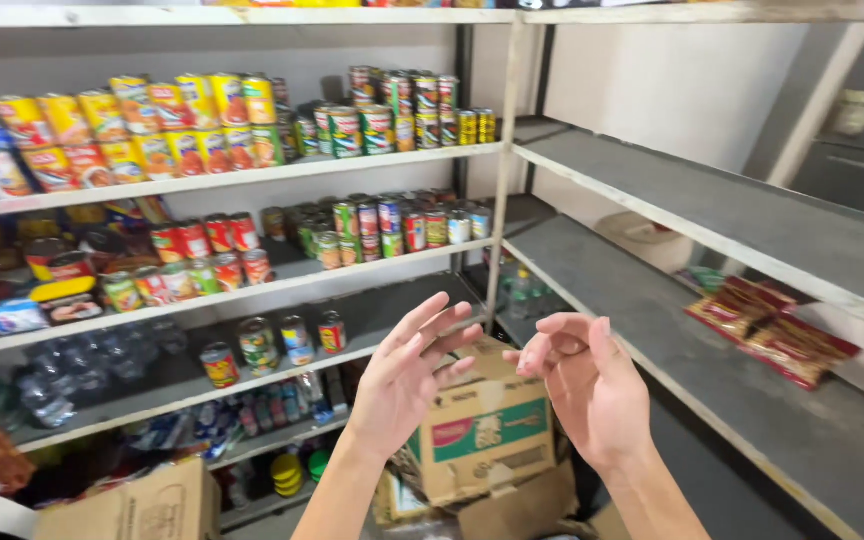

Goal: Organize and restock canned sardines on store shelves.

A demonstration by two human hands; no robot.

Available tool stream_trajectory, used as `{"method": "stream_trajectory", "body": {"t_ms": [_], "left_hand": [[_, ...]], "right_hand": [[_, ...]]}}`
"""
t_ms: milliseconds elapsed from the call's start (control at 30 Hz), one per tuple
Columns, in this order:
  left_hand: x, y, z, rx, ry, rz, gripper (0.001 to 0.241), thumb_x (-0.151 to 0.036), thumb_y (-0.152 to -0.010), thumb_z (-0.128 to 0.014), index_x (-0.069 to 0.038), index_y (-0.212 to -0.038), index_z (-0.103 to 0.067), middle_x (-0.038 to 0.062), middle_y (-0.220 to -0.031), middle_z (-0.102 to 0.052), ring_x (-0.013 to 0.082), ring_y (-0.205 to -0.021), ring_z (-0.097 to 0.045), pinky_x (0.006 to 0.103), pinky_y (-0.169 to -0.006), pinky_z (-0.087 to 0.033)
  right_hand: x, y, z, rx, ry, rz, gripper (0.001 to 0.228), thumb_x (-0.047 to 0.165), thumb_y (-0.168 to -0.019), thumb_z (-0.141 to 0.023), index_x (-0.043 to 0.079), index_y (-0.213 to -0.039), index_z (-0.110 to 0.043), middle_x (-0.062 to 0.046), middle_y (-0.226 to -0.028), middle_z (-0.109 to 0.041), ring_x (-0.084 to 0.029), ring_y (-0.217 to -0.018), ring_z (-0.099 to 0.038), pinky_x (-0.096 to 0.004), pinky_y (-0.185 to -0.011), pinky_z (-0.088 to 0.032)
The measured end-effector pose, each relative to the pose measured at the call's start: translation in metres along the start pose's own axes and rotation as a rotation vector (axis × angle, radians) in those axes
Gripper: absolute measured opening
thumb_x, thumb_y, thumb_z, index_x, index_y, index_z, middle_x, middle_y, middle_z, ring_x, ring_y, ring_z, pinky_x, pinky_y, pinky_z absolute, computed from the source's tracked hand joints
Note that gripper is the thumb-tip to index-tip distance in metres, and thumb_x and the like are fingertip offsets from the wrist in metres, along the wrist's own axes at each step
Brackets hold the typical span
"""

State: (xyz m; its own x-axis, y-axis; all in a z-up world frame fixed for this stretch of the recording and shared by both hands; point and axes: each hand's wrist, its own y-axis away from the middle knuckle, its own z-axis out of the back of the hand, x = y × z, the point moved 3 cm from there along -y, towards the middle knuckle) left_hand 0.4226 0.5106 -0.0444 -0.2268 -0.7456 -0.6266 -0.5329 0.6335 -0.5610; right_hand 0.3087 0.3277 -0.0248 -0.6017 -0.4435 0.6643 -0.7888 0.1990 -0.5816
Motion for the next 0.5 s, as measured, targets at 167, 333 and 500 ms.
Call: {"method": "stream_trajectory", "body": {"t_ms": [167,333,500], "left_hand": [[-0.058,0.024,0.046,-0.079,-0.140,0.020,0.061,-0.026,-0.102,-0.057,-0.004,-0.157,-0.040,0.018,-0.154,-0.051,0.0249,-0.112,-0.065,0.0380,-0.086,-0.055],[-0.102,0.045,0.075,-0.197,-0.235,0.014,0.061,-0.029,-0.100,-0.056,-0.006,-0.155,-0.041,0.018,-0.153,-0.052,0.0193,-0.093,-0.067,0.0339,-0.073,-0.057],[-0.120,0.047,0.108,-0.253,-0.299,0.006,0.061,-0.031,-0.100,-0.055,-0.006,-0.154,-0.041,0.018,-0.152,-0.053,0.0180,-0.087,-0.065,0.0333,-0.072,-0.056]], "right_hand": [[-0.055,-0.034,-0.031,0.045,-0.008,-0.018,0.053,0.043,-0.113,-0.037,-0.002,-0.115,-0.065,-0.015,-0.087,-0.065,-0.028,-0.088,-0.063,-0.056,-0.104,-0.048],[-0.097,-0.071,-0.050,0.088,-0.059,-0.081,0.054,0.044,-0.112,-0.037,-0.002,-0.114,-0.065,-0.014,-0.085,-0.064,-0.028,-0.087,-0.064,-0.055,-0.102,-0.049],[-0.138,-0.100,-0.054,0.123,-0.063,-0.058,0.053,0.042,-0.113,-0.037,-0.003,-0.113,-0.065,-0.015,-0.085,-0.065,-0.029,-0.086,-0.065,-0.056,-0.100,-0.050]]}}
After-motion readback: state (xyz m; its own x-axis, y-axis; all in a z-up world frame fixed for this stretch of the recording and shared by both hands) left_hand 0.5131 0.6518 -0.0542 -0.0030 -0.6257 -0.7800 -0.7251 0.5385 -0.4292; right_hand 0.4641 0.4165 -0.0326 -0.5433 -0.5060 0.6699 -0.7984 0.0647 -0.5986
